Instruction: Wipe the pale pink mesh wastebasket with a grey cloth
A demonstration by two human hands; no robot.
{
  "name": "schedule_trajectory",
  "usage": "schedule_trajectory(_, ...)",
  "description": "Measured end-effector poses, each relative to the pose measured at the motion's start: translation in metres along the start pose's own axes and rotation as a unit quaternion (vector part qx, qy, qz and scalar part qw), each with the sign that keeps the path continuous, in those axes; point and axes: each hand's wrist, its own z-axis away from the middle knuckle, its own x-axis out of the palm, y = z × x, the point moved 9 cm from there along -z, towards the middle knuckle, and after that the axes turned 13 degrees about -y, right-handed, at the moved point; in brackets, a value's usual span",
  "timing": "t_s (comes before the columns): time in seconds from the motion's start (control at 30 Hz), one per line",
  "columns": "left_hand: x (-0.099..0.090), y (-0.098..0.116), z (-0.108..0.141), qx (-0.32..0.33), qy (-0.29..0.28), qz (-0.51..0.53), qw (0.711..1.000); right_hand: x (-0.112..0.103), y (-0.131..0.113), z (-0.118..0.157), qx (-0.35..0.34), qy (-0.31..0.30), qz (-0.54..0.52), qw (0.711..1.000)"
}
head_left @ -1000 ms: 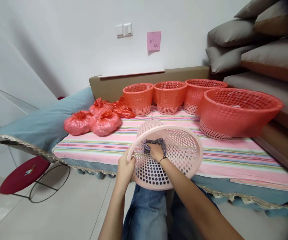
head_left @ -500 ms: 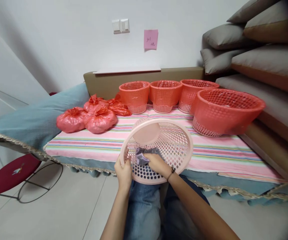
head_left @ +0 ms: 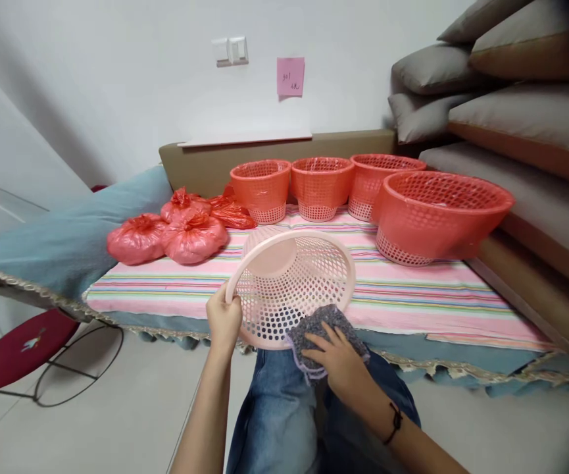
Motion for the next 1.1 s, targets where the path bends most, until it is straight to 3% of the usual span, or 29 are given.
schedule_trajectory(0.17,0.021,0.021,-0.021,0.035,-0.074,-0.026,0.996,-0.040,0.003,-0.013,-0.043,0.041,-0.025,0.998)
schedule_trajectory(0.3,0.037,0.030,-0.030,0.054,-0.111,-0.026,0.992,-0.102,-0.010,-0.041,-0.112,0.196,-0.061,0.972)
schedule_trajectory(0.4,0.042,0.032,-0.031,0.057,-0.134,-0.027,0.989,-0.130,-0.003,-0.080,-0.067,0.274,-0.029,0.959)
schedule_trajectory(0.47,0.044,0.033,-0.031,0.057,-0.148,-0.030,0.987,-0.131,0.012,-0.114,0.011,0.265,-0.006,0.964)
schedule_trajectory(0.53,0.045,0.031,-0.031,0.052,-0.158,-0.035,0.985,-0.117,0.027,-0.148,0.074,0.220,0.003,0.973)
schedule_trajectory(0.73,0.051,0.030,-0.031,0.058,-0.196,-0.026,0.978,-0.066,0.038,-0.207,0.114,0.135,-0.012,0.984)
schedule_trajectory(0.93,0.053,0.030,-0.032,0.053,-0.186,-0.049,0.980,-0.070,0.042,-0.219,0.083,0.093,-0.023,0.992)
schedule_trajectory(1.1,0.051,0.029,-0.032,0.065,-0.168,-0.047,0.983,-0.079,0.034,-0.196,0.026,0.094,-0.031,0.995)
